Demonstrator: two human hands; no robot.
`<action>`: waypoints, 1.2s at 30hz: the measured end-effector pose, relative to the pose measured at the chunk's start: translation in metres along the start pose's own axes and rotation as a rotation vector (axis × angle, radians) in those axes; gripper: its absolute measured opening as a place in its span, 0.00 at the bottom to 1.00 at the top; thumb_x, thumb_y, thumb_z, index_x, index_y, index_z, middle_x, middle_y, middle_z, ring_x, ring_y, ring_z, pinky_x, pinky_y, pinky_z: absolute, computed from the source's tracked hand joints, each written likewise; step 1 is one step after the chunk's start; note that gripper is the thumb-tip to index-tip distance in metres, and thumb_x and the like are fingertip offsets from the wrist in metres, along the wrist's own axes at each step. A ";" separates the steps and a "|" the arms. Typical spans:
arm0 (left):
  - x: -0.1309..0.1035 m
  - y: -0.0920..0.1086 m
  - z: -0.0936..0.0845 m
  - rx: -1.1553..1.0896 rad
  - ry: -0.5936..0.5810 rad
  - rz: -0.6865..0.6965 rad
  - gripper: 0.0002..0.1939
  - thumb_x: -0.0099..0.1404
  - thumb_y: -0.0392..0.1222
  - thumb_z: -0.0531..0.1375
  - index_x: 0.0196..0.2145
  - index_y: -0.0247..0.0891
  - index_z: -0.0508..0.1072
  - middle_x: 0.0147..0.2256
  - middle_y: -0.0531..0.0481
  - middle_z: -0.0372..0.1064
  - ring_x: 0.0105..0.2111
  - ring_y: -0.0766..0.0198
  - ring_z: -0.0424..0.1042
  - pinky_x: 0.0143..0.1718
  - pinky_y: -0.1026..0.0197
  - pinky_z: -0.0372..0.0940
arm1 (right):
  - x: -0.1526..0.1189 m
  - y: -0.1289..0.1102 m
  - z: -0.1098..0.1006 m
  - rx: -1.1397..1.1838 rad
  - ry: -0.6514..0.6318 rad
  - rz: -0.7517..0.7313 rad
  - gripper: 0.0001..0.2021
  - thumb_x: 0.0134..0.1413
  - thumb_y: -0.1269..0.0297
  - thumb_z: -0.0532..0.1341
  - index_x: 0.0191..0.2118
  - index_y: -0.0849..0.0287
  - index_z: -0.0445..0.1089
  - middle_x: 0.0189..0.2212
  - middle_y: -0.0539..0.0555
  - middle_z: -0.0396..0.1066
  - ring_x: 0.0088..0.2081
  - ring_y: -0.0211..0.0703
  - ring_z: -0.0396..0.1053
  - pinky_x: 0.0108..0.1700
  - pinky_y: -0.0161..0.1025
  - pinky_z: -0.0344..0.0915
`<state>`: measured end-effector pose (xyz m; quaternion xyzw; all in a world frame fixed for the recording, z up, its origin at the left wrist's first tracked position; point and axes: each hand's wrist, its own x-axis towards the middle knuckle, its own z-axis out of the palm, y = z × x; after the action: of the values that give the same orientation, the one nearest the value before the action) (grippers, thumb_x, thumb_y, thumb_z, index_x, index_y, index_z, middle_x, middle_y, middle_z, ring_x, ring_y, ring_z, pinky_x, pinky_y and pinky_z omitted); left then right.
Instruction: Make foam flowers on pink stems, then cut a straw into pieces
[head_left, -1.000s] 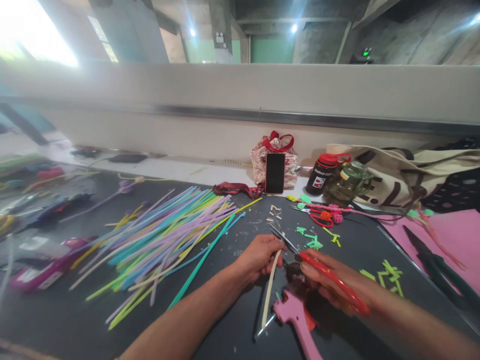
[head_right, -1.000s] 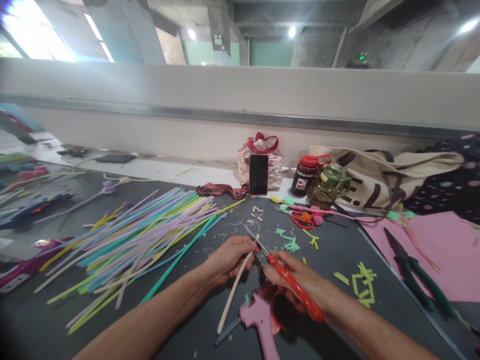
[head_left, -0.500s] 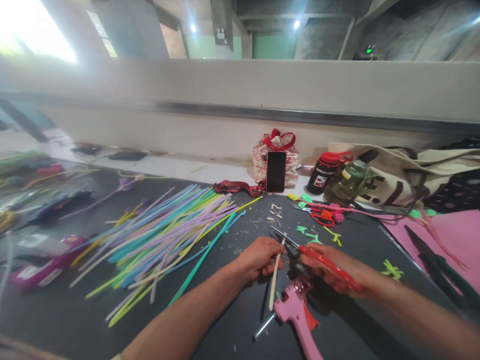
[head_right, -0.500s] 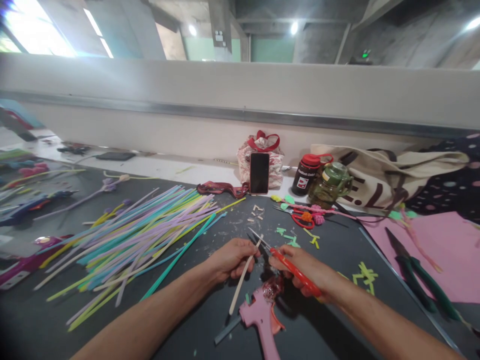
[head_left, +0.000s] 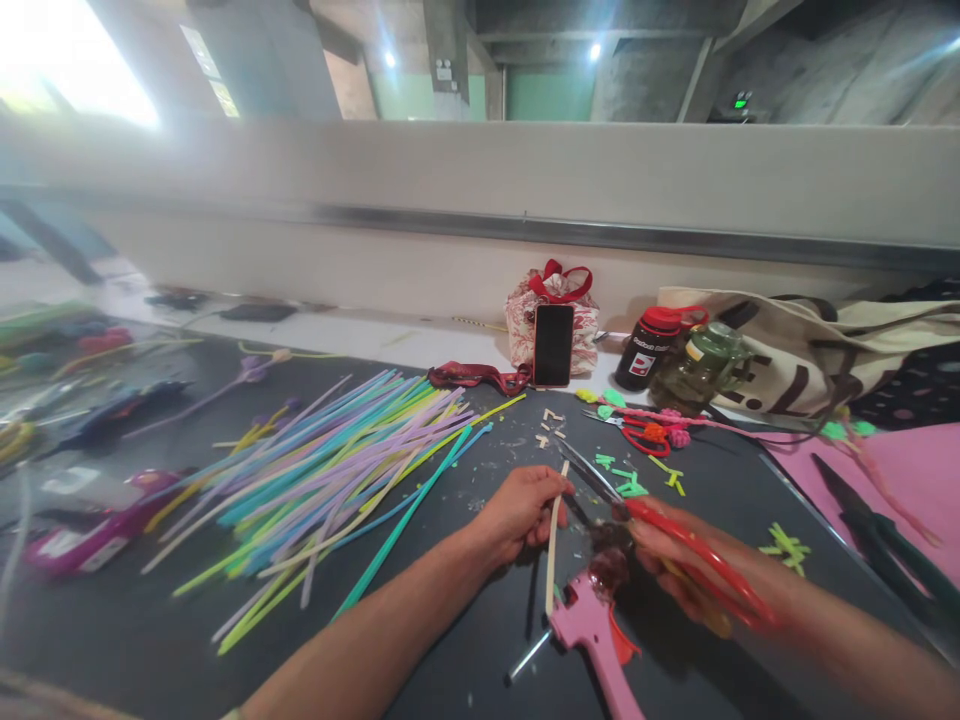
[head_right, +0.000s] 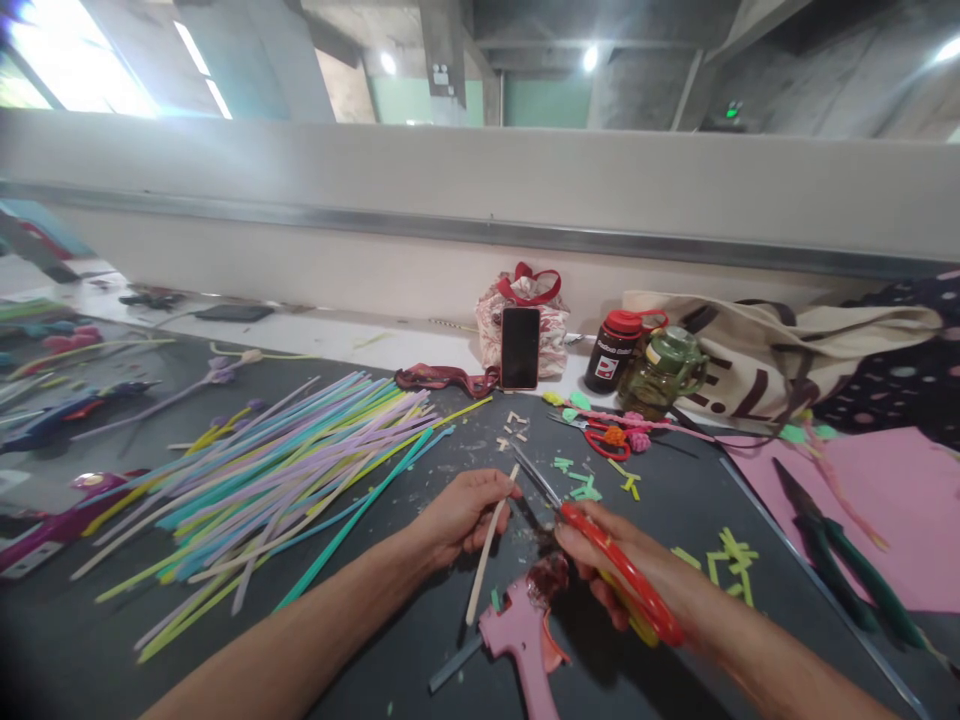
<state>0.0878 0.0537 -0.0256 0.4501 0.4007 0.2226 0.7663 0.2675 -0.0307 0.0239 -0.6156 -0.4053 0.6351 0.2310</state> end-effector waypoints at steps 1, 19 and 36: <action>-0.001 0.001 0.001 -0.008 -0.006 0.009 0.08 0.53 0.42 0.53 0.29 0.35 0.64 0.13 0.58 0.61 0.06 0.77 0.50 0.08 0.72 0.40 | -0.001 0.002 0.001 -0.020 -0.034 -0.026 0.17 0.46 0.46 0.56 0.34 0.55 0.58 0.18 0.42 0.56 0.15 0.28 0.56 0.14 0.25 0.55; -0.001 -0.001 0.003 -0.017 -0.030 -0.043 0.07 0.52 0.41 0.53 0.28 0.34 0.66 0.12 0.58 0.60 0.06 0.77 0.49 0.08 0.71 0.39 | 0.016 -0.003 0.006 0.100 -0.032 0.122 0.15 0.46 0.52 0.58 0.38 0.52 0.58 0.17 0.40 0.52 0.11 0.22 0.45 0.11 0.21 0.39; 0.004 -0.006 0.001 0.041 -0.027 -0.125 0.07 0.49 0.39 0.53 0.26 0.33 0.66 0.12 0.58 0.61 0.06 0.76 0.51 0.08 0.72 0.42 | 0.023 -0.007 0.003 -0.053 0.009 0.155 0.15 0.44 0.50 0.58 0.33 0.55 0.59 0.17 0.40 0.53 0.10 0.22 0.45 0.10 0.23 0.36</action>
<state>0.0904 0.0532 -0.0321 0.4429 0.4222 0.1598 0.7746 0.2595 -0.0094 0.0159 -0.6541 -0.3720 0.6372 0.1666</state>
